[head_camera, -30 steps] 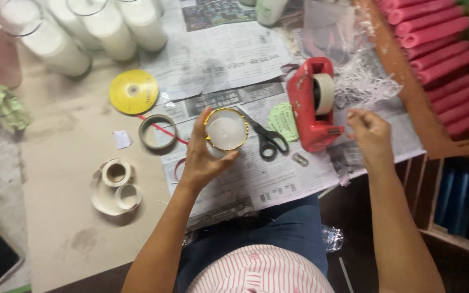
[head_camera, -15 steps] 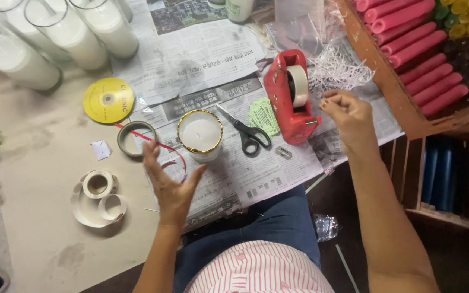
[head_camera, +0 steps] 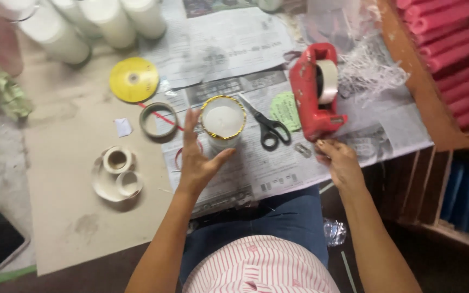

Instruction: Applying a decorative band and plastic wrapping to a candle, secured with tape and string.

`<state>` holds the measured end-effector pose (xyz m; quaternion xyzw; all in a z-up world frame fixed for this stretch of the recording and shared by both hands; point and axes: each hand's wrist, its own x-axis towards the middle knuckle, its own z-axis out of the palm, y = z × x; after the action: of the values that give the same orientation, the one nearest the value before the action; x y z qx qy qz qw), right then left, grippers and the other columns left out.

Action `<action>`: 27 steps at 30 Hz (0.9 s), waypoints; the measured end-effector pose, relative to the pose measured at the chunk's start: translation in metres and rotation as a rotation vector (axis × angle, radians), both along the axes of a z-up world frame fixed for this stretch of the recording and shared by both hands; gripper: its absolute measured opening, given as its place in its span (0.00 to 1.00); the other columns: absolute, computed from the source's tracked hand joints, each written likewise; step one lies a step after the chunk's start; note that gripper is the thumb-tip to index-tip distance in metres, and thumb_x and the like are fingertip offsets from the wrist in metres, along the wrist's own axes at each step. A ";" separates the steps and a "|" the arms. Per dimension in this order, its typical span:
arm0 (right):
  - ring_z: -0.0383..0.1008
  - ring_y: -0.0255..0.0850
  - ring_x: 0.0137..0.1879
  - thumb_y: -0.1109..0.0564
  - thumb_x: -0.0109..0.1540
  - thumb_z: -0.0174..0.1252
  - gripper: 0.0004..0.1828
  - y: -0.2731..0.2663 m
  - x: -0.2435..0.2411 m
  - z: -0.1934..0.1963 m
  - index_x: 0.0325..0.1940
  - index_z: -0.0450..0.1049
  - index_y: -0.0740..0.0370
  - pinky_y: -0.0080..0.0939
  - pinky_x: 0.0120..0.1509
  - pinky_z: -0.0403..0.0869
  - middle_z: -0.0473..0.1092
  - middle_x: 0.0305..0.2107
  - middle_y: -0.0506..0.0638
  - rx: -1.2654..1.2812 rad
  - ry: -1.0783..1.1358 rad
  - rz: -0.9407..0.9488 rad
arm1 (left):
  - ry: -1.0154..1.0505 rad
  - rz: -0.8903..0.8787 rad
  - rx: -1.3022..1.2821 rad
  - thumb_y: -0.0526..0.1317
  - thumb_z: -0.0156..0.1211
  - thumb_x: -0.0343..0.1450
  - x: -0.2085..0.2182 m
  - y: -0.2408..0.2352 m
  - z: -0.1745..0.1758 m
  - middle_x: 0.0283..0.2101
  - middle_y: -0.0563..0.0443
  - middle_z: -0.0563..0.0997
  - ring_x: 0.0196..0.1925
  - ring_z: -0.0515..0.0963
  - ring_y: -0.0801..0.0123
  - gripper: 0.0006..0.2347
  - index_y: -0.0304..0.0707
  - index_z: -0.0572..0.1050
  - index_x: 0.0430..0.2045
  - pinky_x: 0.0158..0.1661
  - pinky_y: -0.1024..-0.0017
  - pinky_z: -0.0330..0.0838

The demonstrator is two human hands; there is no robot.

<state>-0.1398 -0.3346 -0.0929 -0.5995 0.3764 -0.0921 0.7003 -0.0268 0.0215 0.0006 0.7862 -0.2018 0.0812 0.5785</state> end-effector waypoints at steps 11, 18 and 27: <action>0.72 0.43 0.53 0.55 0.70 0.51 0.16 0.089 0.000 0.179 0.40 0.82 0.63 0.50 0.61 0.72 0.74 0.42 0.56 -0.504 -0.223 0.647 | 0.028 0.160 -0.012 0.40 0.77 0.59 -0.020 -0.016 0.009 0.61 0.36 0.70 0.64 0.72 0.43 0.45 0.38 0.54 0.71 0.64 0.51 0.65; 0.76 0.46 0.46 0.55 0.69 0.52 0.15 0.138 0.027 0.207 0.36 0.82 0.60 0.48 0.54 0.76 0.75 0.37 0.54 -0.716 -0.269 0.903 | -0.084 -0.003 0.106 0.52 0.75 0.63 -0.050 0.000 0.064 0.46 0.50 0.77 0.53 0.74 0.59 0.17 0.41 0.83 0.35 0.57 0.63 0.69; 0.73 0.48 0.62 0.41 0.65 0.53 0.35 0.119 0.027 0.148 0.69 0.68 0.66 0.50 0.59 0.74 0.73 0.56 0.61 -0.087 -0.173 0.672 | 0.090 -0.048 -0.114 0.37 0.67 0.69 -0.051 0.008 0.079 0.40 0.49 0.78 0.46 0.79 0.60 0.02 0.41 0.83 0.27 0.51 0.64 0.73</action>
<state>-0.1125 -0.2153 0.0547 -0.7093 0.0928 0.0773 0.6944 -0.0775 0.0297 0.0793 0.7498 -0.1894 0.0432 0.6325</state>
